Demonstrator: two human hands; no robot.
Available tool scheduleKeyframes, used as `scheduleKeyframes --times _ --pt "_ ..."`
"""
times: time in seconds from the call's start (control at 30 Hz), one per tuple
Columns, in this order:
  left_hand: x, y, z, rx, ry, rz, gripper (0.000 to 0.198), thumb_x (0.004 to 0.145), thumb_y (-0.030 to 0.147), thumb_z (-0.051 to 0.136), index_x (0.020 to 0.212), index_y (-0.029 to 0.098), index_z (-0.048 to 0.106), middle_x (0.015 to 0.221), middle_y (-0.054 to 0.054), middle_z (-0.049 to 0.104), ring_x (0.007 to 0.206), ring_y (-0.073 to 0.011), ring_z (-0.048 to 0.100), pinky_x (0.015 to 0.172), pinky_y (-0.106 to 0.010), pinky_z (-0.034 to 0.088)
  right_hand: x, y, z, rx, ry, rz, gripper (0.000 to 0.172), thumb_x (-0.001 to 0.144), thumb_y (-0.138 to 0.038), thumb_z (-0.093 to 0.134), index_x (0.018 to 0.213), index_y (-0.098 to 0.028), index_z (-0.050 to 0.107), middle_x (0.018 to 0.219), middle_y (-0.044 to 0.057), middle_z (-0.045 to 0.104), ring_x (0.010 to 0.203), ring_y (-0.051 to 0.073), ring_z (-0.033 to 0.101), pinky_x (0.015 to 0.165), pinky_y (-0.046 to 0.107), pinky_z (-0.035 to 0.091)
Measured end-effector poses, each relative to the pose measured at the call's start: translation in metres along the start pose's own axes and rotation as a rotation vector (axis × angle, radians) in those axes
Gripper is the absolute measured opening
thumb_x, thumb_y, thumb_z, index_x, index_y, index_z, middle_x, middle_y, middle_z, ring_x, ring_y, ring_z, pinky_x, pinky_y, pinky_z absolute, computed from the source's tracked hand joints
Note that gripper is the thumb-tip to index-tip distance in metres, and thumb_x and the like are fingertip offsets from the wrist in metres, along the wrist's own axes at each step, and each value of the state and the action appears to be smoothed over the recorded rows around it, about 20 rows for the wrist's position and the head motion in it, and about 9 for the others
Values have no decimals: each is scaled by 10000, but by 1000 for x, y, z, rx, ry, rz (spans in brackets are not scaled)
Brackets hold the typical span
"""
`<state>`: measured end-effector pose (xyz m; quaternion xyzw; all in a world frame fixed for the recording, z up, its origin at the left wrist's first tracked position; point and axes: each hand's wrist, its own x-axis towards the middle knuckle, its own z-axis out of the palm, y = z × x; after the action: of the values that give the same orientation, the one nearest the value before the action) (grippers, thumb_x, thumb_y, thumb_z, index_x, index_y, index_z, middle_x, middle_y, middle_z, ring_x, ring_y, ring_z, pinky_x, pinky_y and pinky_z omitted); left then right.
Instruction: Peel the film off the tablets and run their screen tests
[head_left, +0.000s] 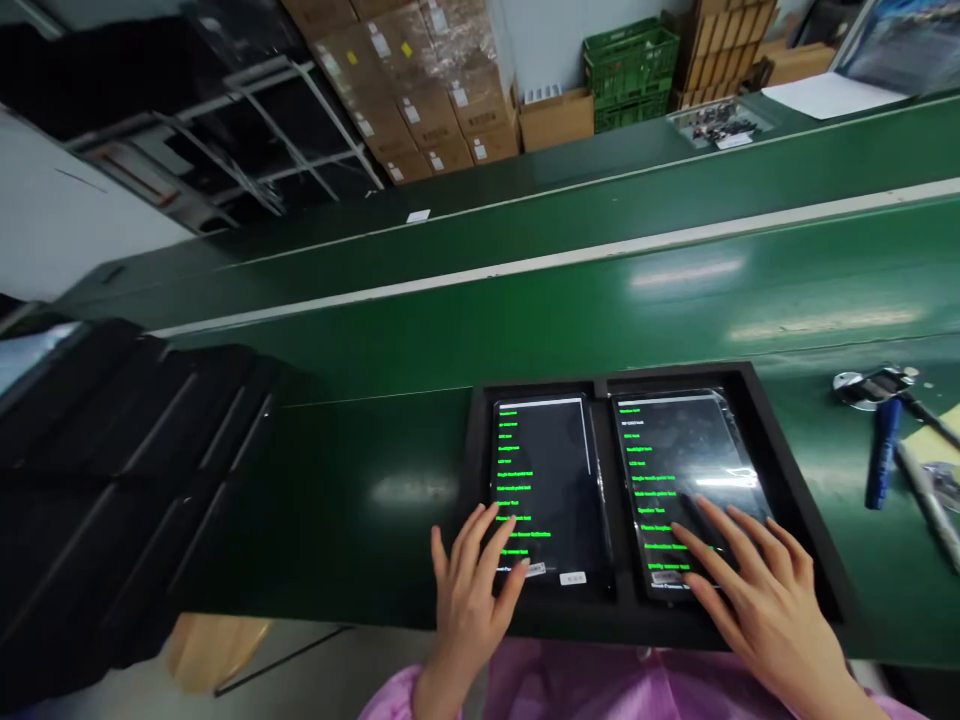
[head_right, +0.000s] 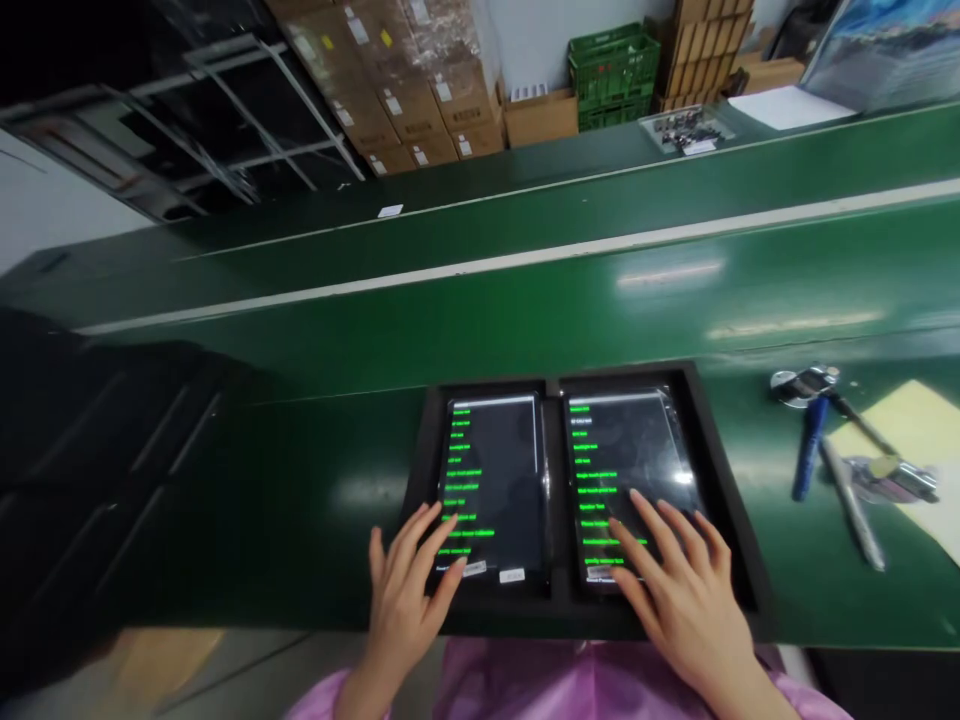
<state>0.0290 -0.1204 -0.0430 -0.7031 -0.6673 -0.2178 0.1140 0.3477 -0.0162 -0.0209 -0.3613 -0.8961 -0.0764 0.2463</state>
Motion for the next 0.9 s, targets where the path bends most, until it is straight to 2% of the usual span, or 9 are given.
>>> scheduleKeyframes --times 0.1,0.17,0.23,0.3,0.37,0.47,0.57,0.67,0.9 --pt "-5 0 -4 66 -86 -24 450 1039 295 534 1485 311 590 1444 -139 662 1314 -347 636 1259 -735 198 3 9 -13 93 41 32 610 1086 -266 424 1687 -255 318 1297 144 719 1066 363 673 909 526 493" --pt "0 -5 -10 104 -126 -38 434 1055 361 503 1478 337 595 1525 -148 593 1370 -388 576 1213 -800 215 14 21 -28 151 51 72 644 1084 -258 423 1707 -287 260 1296 135 706 1076 368 672 898 515 515" --pt "19 -14 -16 107 -82 -50 447 1070 429 461 1476 295 593 1542 -177 567 1402 -403 537 1212 -800 218 35 38 -38 166 64 91 628 1086 -251 439 1693 -313 292 1288 128 699 1087 363 672 914 504 524" --pt "54 -24 -18 76 -10 -57 465 1076 468 446 1451 241 601 1507 -193 595 1405 -389 537 1233 -752 248 66 54 -36 179 63 68 539 1097 -277 461 1632 -303 401 1271 118 711 1102 347 679 935 485 531" --pt "100 -31 -9 9 -17 -35 423 1081 465 454 1392 243 635 1433 -155 664 1351 -342 593 1220 -671 348 102 64 -19 208 6 14 378 1110 -331 469 1463 -246 575 1256 114 732 1132 329 689 942 470 549" --pt "168 -31 21 -93 -194 16 351 1084 436 477 1248 238 716 1246 -91 769 1177 -270 680 1074 -495 533 148 64 21 134 -359 54 329 1102 -354 511 1283 -153 699 1202 155 752 1084 337 707 873 463 583" --pt "205 -19 52 -122 -234 49 334 1074 407 509 1017 226 783 992 -72 807 1043 -258 682 909 -397 573 170 57 51 91 -450 103 283 1096 -304 550 1122 -114 758 1053 156 759 983 307 713 816 407 573" --pt "207 -7 65 -149 -199 64 379 1080 375 483 934 217 795 930 -89 806 1000 -278 655 863 -414 532 173 52 59 84 -472 112 309 1116 -321 530 1043 -141 769 1002 122 737 977 258 686 824 350 536" --pt "192 -7 62 -32 -87 156 443 1099 394 416 1022 203 809 945 -112 801 944 -300 648 795 -423 440 172 43 53 107 -519 132 379 1129 -439 501 1099 -165 761 1045 110 715 1046 261 631 822 359 466"
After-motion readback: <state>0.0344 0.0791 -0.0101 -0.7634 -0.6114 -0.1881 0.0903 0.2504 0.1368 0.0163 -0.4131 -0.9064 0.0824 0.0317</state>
